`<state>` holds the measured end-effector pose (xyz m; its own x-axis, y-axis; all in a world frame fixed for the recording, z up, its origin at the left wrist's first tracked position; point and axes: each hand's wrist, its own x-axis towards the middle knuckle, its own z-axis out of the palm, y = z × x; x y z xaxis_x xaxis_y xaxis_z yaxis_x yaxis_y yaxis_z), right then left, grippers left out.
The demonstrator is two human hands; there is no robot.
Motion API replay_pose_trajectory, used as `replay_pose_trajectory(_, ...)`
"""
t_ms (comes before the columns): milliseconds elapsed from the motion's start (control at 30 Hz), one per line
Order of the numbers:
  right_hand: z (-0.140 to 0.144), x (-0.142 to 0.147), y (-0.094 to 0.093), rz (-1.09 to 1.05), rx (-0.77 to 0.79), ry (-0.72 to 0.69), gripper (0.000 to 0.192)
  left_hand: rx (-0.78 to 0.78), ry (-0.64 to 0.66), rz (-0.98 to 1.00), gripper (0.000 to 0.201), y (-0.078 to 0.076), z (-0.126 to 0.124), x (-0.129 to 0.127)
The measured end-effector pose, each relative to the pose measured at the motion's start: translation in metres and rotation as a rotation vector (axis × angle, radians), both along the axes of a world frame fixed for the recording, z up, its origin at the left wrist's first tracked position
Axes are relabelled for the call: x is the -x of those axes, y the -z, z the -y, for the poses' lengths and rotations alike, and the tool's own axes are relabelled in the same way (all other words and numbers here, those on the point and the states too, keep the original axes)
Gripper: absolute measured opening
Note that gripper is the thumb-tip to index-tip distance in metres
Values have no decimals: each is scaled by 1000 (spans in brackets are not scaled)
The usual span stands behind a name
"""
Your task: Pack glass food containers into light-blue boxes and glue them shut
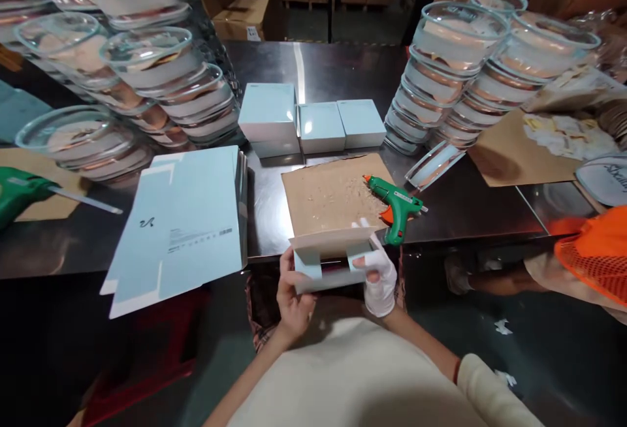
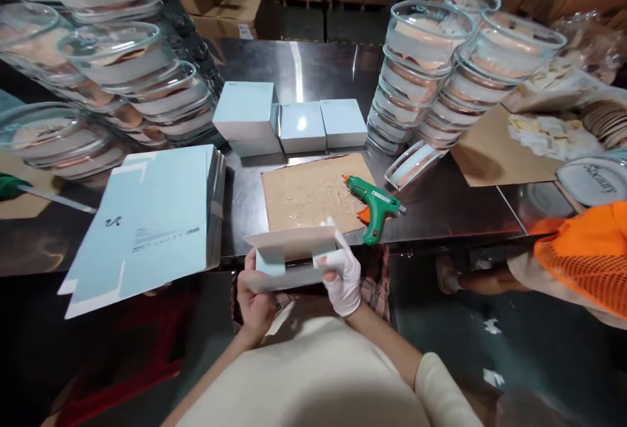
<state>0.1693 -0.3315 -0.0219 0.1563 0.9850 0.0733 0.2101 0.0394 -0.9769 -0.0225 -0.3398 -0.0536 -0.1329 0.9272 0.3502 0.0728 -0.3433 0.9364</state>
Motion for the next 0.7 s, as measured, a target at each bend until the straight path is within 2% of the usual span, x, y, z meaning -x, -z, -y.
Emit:
replay_pose_trajectory(67, 2, 9, -7, -65, -105, 187, 51, -129, 44, -11, 37, -9, 0, -5)
replay_pose_trajectory(133, 1, 12, -15, -131, -195, 317, 49, -262, 148, -131, 46, -19, -2, -3)
replay_pose_trajectory(167, 0, 9, -19, -159, -209, 325, 53, -298, 191, -225, 50, -23, -4, 1)
replay_pose_trajectory(200, -3, 3, -22, -172, -188, 293, 54, -315, 214, -322, 49, -28, -6, 7)
replay_pose_trajectory(267, -12, -21, -29, -122, -77, 226, 45, -305, 197, -451, 37, -33, -11, 18)
replay_pose_trajectory(333, -30, -53, -36, 123, 89, 265, 39, -274, 124, -464, 29, -35, -17, 27)
replay_pose_trajectory(400, -53, -86, -43, 473, 323, 346, 41, -260, 63, -447, 26, -31, -23, 29)
replay_pose_trajectory(467, -77, -110, -48, 649, 546, 334, 36, -255, 58, -411, 26, -24, -29, 26)
replay_pose_trajectory(533, -93, -124, -49, 561, 635, 304, 30, -227, 85, -362, 28, -13, -35, 19)
replay_pose_trajectory(600, -99, -129, -46, 380, 602, 325, 27, -166, 88, -323, 29, -2, -40, 14)
replay_pose_trajectory(700, -88, -122, -41, 183, 513, 361, 26, -71, 42, -249, 32, 11, -46, 8)
